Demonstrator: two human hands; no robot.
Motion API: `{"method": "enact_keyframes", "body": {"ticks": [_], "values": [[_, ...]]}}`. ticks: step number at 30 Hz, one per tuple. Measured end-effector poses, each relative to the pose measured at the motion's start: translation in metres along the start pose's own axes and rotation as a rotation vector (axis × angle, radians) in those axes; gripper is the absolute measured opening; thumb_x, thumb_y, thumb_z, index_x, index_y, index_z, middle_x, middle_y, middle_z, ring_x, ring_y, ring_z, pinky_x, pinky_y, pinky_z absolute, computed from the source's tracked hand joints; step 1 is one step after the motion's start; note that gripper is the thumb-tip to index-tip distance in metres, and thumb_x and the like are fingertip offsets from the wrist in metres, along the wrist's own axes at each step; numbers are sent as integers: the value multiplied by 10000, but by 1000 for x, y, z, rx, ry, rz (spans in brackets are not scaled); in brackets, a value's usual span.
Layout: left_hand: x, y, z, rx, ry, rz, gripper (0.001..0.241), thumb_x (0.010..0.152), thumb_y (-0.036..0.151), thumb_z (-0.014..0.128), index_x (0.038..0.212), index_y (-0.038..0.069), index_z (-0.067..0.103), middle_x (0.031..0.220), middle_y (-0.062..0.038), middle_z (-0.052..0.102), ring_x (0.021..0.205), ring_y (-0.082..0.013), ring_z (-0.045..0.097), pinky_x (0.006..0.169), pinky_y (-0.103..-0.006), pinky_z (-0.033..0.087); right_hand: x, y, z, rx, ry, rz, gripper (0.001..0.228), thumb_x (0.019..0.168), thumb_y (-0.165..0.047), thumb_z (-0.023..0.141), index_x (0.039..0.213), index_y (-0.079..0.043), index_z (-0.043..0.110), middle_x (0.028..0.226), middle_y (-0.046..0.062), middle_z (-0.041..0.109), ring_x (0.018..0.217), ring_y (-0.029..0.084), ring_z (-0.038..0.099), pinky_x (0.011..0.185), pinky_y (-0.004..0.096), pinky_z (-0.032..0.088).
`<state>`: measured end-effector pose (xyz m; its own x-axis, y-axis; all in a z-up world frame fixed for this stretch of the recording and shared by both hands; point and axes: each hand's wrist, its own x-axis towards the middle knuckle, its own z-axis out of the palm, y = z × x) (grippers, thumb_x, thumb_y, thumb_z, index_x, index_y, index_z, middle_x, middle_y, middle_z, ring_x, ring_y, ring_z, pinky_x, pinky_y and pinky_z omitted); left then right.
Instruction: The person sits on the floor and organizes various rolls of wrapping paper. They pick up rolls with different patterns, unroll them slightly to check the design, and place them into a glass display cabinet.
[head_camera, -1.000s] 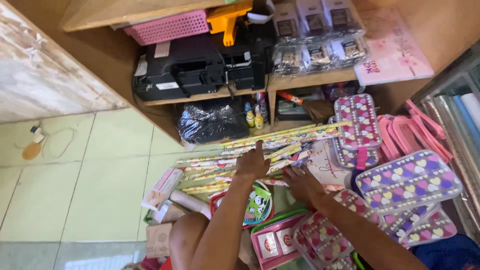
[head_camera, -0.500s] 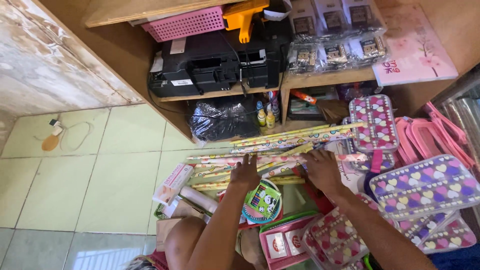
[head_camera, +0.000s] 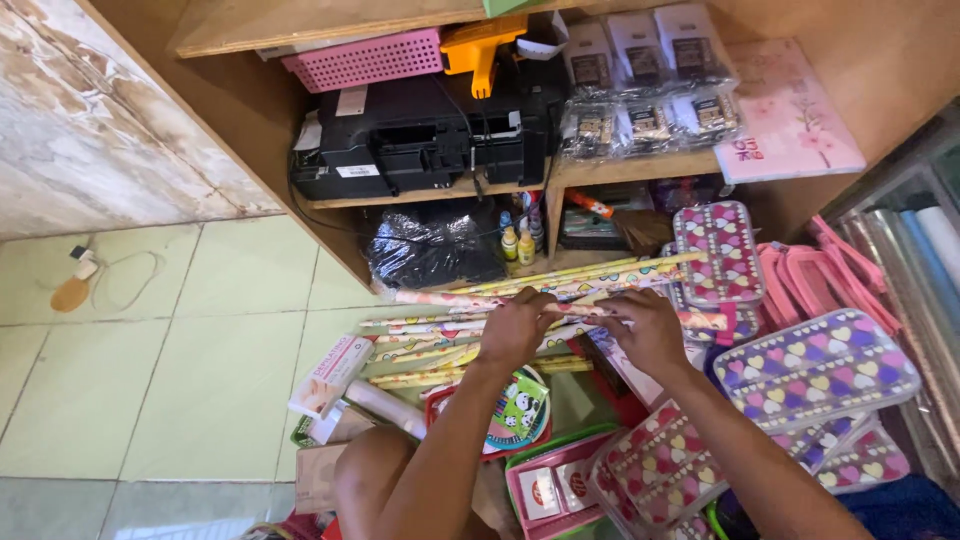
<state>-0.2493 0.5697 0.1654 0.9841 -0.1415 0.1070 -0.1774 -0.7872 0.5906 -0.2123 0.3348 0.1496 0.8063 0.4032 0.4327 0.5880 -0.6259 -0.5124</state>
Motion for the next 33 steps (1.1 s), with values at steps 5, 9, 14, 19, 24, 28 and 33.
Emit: {"method": "enact_keyframes", "body": {"ticks": [5, 9, 14, 19, 24, 28, 33], "values": [[10, 19, 2, -147, 26, 82, 254, 936, 329, 672, 1081, 142, 764, 1108, -121, 731, 988, -366, 698, 829, -485, 556, -15, 14, -50, -81, -18, 44, 243, 800, -204, 794, 1035, -142, 799, 957, 63, 764, 889, 290, 686, 792, 414, 546], [16, 30, 8, -182, 2, 80, 298, 911, 341, 725, 1107, 118, 757, 1132, -155, 730, 1046, -391, 682, 891, -482, 537, -46, 48, -93, -171, -167, 46, 303, 804, -254, 779, 1093, -166, 782, 1023, 86, 761, 892, 294, 722, 808, 424, 570], [20, 57, 2, -194, -61, 183, 302, 911, 340, 729, 1098, 104, 752, 1130, -158, 738, 1056, -386, 688, 896, -473, 537, -91, 54, -166, -283, -222, 220, 327, 833, -262, 751, 1149, -179, 762, 1047, 99, 754, 927, 323, 721, 797, 436, 571], [19, 92, 4, -239, -257, 63, 297, 926, 336, 696, 1136, 129, 735, 1155, -127, 724, 998, -342, 731, 867, -441, 565, -127, 51, -195, -179, -179, 307, 321, 870, -198, 700, 1183, -145, 748, 968, 108, 725, 896, 324, 712, 789, 433, 564], [29, 108, 24, -354, -291, 44, 400, 883, 325, 706, 1233, 135, 677, 1216, -108, 698, 999, -341, 751, 874, -433, 582, -118, 34, -200, -136, -82, 280, 264, 905, -193, 679, 1154, -130, 742, 1018, 108, 713, 893, 317, 698, 777, 426, 561], [24, 121, 47, -219, -288, 259, 486, 878, 377, 770, 1268, 109, 658, 1254, -133, 682, 1169, -334, 668, 977, -426, 529, -117, 39, -198, -139, -103, 285, 267, 896, -189, 694, 1150, -125, 744, 1024, 112, 715, 906, 331, 693, 766, 433, 552], [39, 154, 42, 175, -534, 181, 582, 896, 395, 725, 1400, 164, 548, 1336, -144, 613, 1230, -365, 593, 994, -480, 491, -112, 48, -198, -78, -17, 186, 244, 874, -161, 697, 1106, -105, 747, 1000, 102, 740, 937, 311, 710, 788, 421, 551]]}}
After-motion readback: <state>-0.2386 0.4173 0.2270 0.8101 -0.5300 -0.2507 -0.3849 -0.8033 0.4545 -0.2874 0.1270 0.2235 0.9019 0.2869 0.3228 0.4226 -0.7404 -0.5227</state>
